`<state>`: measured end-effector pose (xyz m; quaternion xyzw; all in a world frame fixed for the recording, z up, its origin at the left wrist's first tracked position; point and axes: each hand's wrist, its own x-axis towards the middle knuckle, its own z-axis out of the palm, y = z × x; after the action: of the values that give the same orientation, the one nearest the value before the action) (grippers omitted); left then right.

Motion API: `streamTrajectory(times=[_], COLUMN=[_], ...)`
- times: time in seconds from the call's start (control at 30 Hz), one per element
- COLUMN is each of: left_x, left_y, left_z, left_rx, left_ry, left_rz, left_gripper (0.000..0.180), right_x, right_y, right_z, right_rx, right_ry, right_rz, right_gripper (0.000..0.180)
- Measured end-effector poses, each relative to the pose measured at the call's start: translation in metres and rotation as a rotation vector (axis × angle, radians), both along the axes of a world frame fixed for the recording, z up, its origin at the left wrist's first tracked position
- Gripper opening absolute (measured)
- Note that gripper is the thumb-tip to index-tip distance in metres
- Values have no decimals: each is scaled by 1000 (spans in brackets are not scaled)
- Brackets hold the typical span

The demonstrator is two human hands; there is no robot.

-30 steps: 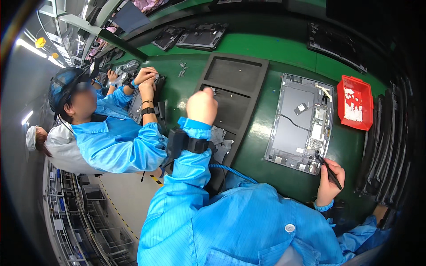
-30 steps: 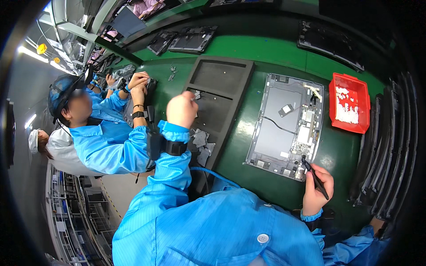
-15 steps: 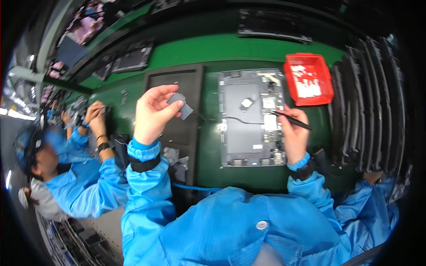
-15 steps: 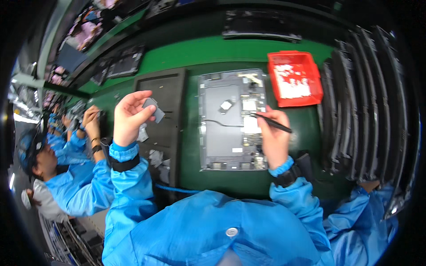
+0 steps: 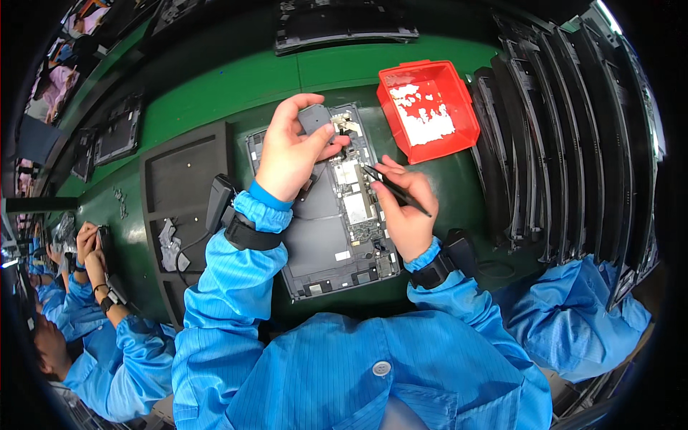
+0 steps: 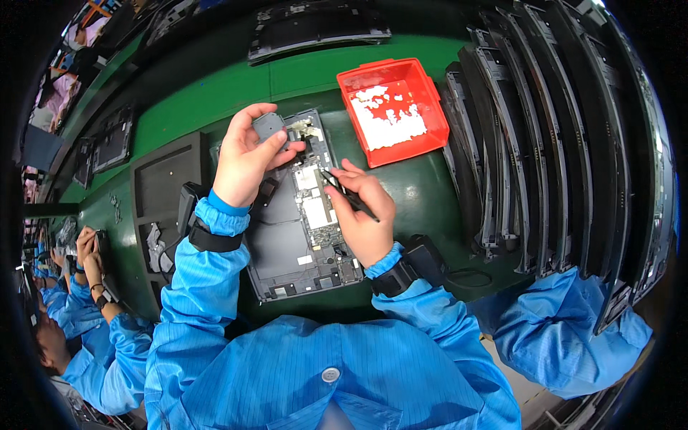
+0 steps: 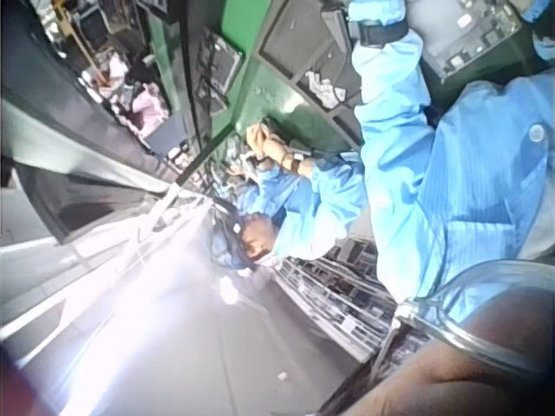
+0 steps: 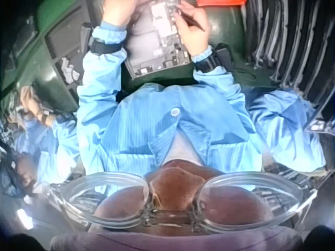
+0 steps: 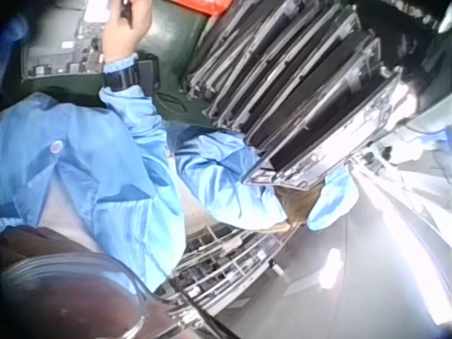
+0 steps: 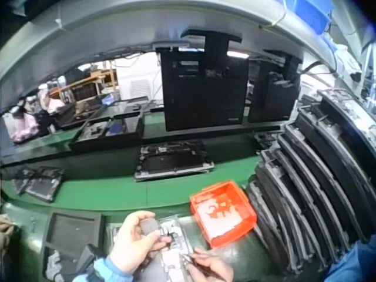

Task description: The person assembles internal components into a laptop chassis by hand, connecting cables and securing them with screws using tweezers and a stylus pen.

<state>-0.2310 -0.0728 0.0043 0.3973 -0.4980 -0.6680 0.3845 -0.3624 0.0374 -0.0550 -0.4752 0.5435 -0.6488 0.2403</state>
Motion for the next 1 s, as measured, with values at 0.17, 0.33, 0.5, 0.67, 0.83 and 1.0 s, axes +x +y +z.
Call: streamTrajectory(times=[0.17,0.33,0.5,0.67,0.83,1.0], left_x=[-1,0,1,-1,-3,-4], left_y=[0,-2,-3,0,2,1], left_z=[-23,-27,-30,-34,-34,-33], left_rx=[71,66,72,76,59,39], left_ry=[80,37,21,22,11,14], left_rz=[13,13,7,33,39,31], left_gripper=[38,26,25,25,25,24], right_x=[-2,-1,-1,1,2,0], right_y=[-7,-10,-11,-8,-6,-6], right_z=[-6,-1,-2,-3,4,10], right_rx=[-62,-48,-34,68,117,199], right_ry=[193,204,226,88,-391,-521], right_rz=[-20,-18,-23,-88,-24,-8], right_gripper=[21,20,20,18,20,17])
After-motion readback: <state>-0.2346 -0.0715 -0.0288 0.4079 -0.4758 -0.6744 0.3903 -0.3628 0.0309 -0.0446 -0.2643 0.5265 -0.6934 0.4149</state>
